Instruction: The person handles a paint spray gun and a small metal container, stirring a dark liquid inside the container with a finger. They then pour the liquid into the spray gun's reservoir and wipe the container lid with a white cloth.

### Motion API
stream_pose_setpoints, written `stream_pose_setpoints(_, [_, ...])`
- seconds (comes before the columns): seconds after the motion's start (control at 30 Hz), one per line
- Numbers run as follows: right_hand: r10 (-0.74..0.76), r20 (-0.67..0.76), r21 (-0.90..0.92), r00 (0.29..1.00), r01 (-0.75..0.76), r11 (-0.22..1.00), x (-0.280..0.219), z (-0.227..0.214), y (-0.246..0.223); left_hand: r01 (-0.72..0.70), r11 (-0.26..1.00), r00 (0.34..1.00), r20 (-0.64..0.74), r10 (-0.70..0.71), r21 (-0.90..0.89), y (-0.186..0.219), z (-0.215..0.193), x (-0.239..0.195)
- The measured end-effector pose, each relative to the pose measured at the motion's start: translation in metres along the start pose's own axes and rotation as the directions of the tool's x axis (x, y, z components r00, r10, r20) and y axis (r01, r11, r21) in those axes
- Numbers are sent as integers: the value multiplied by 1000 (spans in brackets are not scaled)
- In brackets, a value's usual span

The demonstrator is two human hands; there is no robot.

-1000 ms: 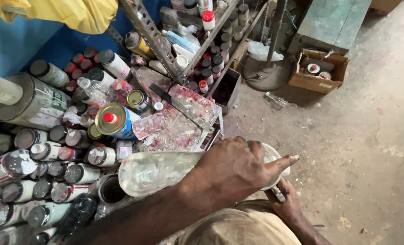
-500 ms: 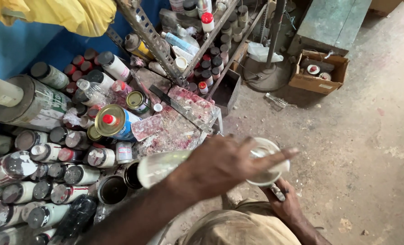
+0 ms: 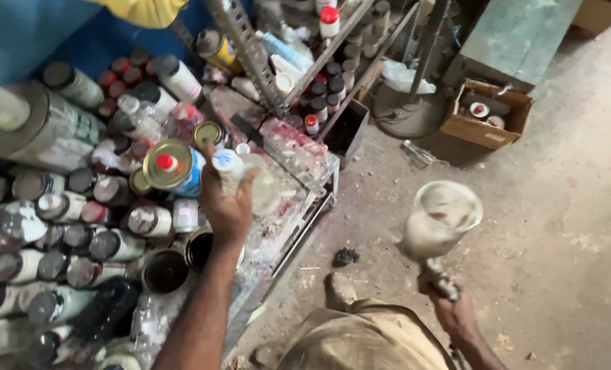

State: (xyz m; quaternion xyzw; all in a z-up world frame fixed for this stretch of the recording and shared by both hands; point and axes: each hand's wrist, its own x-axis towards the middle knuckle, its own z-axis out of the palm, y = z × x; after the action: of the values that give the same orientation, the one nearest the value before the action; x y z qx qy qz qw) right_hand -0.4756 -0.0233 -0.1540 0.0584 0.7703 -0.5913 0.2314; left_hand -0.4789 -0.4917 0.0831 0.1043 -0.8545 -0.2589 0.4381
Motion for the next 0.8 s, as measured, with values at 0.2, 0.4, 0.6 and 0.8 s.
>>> stream_pose_setpoints(0.2, [218, -96, -87, 971, -226, 970, 1, -20, -71, 182, 981, 973, -155, -171, 61, -30, -2, -13])
stream_pose_setpoints(0.4, [160, -63, 30, 985, -158, 987, 15, -20, -89, 208, 978, 966, -157, -207, -10, -11, -12, 3])
stream_pose_setpoints(0.6, [147, -28, 184, 989, -139, 973, 18, -13, -98, 411, 867, 876, -141, -461, -281, -11, -17, 16])
stream_pose_setpoints(0.8, [51, 5, 14, 999, -51, 999, 22, -19, -84, 285, 905, 934, -121, -336, -316, -32, 0, 3])
